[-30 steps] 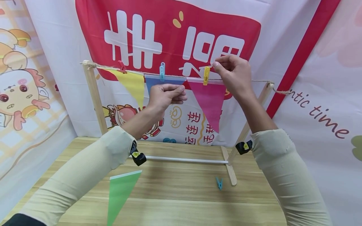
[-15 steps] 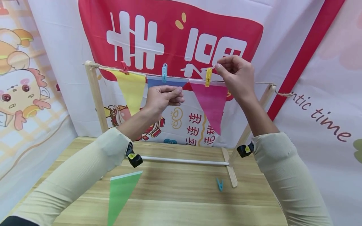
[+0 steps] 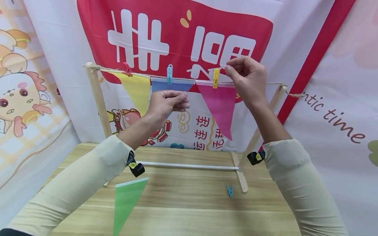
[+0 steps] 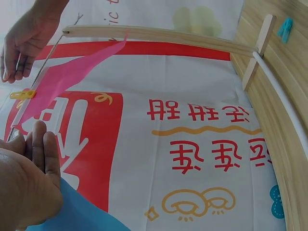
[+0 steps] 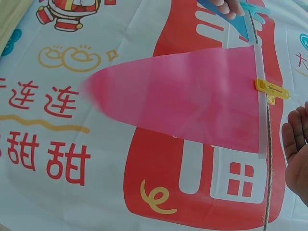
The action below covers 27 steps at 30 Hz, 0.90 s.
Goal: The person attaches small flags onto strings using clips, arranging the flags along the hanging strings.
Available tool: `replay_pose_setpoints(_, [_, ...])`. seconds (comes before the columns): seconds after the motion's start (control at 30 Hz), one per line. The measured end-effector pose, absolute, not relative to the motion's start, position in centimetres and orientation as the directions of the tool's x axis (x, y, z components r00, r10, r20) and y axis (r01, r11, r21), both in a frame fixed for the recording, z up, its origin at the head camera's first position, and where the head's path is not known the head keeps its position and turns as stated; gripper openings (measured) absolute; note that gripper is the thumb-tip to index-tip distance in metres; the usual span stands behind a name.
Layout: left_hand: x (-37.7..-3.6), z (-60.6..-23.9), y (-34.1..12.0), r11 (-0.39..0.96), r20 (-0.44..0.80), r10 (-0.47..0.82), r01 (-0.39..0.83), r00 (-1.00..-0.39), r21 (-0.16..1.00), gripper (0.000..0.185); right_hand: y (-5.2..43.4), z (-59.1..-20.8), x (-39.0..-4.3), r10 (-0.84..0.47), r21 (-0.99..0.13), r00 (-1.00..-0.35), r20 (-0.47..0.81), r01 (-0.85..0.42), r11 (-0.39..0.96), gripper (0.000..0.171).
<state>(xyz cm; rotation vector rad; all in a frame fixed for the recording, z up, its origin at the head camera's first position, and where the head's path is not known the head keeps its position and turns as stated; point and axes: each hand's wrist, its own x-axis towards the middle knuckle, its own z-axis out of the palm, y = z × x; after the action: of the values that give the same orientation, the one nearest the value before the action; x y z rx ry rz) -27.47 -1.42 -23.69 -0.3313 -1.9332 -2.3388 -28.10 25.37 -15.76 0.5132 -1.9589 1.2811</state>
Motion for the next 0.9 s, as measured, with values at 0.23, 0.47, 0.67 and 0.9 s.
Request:
replay_pose_setpoints(0.23, [-27.3,-24.3,-2.1,-0.178,0.225,0.074,0.209,-0.972,0.962,0.024,25.5,-16.2,-27.4,0.056,-0.611,-0.655,0.754,-0.667,0.426,0.035])
replay_pose_setpoints(0.47, [-26.9,-24.8,-3.1,-0.162,0.220,0.076,0.206,-0.972,0.965,0.022,25.8,-17.7,-26.5,0.036,-0.615,-0.679,0.733,-0.640,0.460,0.037])
replay_pose_setpoints(0.67, [-26.6,-25.5,-3.8,-0.143,0.225,0.094,0.211,-0.970,0.967,0.023,26.4,-19.0,-26.3,0.030,-0.612,-0.685,0.728,-0.630,0.479,0.033])
replay_pose_setpoints(0.9, [-26.6,-26.2,-4.2,-0.160,0.231,0.110,0.212,-0.967,0.964,0.026,26.6,-20.2,-26.2,0.022,-0.616,-0.695,0.719,-0.621,0.485,0.033])
